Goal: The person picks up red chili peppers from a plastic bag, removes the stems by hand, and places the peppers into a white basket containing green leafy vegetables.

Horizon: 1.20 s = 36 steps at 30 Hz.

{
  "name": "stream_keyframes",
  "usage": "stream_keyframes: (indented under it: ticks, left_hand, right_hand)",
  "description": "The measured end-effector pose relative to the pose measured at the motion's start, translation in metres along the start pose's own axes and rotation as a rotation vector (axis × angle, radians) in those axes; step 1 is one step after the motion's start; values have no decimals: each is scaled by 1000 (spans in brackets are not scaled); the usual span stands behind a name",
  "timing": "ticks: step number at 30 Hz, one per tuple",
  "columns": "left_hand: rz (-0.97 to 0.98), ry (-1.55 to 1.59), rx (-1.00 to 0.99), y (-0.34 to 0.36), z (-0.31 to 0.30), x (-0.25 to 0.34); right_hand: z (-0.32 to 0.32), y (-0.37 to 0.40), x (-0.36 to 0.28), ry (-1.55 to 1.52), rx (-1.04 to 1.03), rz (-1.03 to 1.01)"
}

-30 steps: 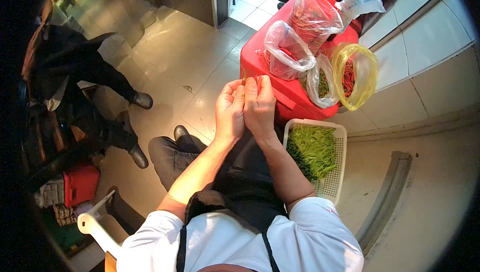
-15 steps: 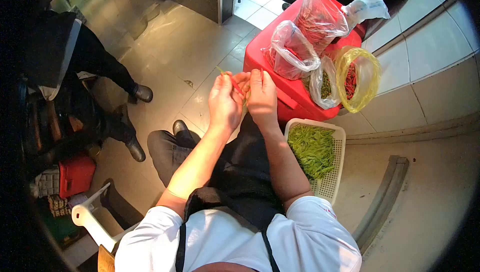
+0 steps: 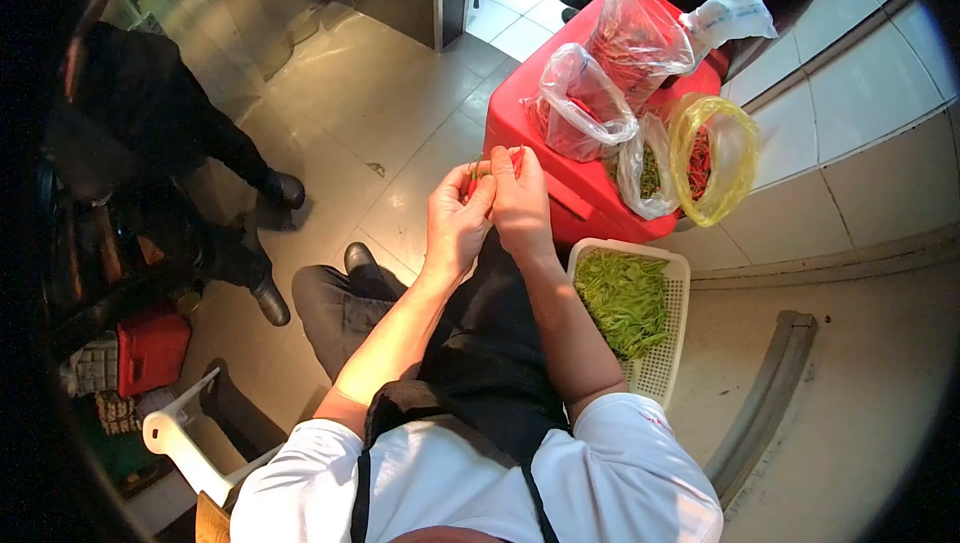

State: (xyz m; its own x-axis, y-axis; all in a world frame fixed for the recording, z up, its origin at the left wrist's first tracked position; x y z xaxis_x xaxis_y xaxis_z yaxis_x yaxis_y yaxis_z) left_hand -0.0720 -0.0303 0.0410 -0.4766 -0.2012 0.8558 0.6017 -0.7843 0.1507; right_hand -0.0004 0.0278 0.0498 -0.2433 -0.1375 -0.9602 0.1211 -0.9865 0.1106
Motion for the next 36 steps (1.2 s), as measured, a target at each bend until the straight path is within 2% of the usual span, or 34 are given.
stream_keyframes:
  ticks: [3,6,7,10,15,18,21,24,25,27,30,31,36]
  left_hand:
    - [-35,-101,-26,-3,-2,0]
    - [-38,63,104,-4,-3,4]
    - [-49,166,71,-13,-7,-6]
    - [-200,431,231,-16,-13,-4]
    - [-379,539,171,-15,-26,-15]
    - [-488,567,148,-5,-32,-26]
    - [-603,659,45,10,-39,-38]
    - [-760,702,5,38,-38,-47]
    - [-844,664,124,47,-34,-48]
    - [-860,620,142,46,-34,-55]
    - [-848,569,108,37,-40,-47]
    - [-824,571,79,32,-38,-34]
    - [-697,561,102,28,-33,-3]
  right_hand:
    - [-1,0,3,-49,39,-33]
    - [-4,0,3,-101,45,-6]
    - [-6,-3,3,-92,54,-2]
    - [-14,-10,5,-156,61,91]
    - [-18,-13,15,-287,74,392]
    - [-23,-20,23,-411,82,414]
    - [-29,-25,29,-399,100,372]
    - [-20,-22,20,-172,2,81]
    - [-12,-16,12,20,-54,-52]
    - [1,4,-7,403,-167,-325]
    - [4,19,-2,688,-500,-649]
    - [8,34,-17,682,-575,-917]
    - [7,50,-25,687,-532,-1073]
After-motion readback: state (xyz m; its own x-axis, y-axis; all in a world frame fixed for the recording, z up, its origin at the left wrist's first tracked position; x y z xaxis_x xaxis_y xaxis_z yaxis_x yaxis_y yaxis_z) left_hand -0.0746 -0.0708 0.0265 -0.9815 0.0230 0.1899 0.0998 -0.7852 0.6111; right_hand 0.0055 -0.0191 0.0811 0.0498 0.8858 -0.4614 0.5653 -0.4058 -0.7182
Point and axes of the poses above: each hand's wrist, its own y-axis away from the middle knuckle, its own z-axis out of the palm, x = y × z, the point moved 5 cm from there along -y, towards the middle knuckle, and after that the axes turned 13 degrees about x, right-handed, at the moved point
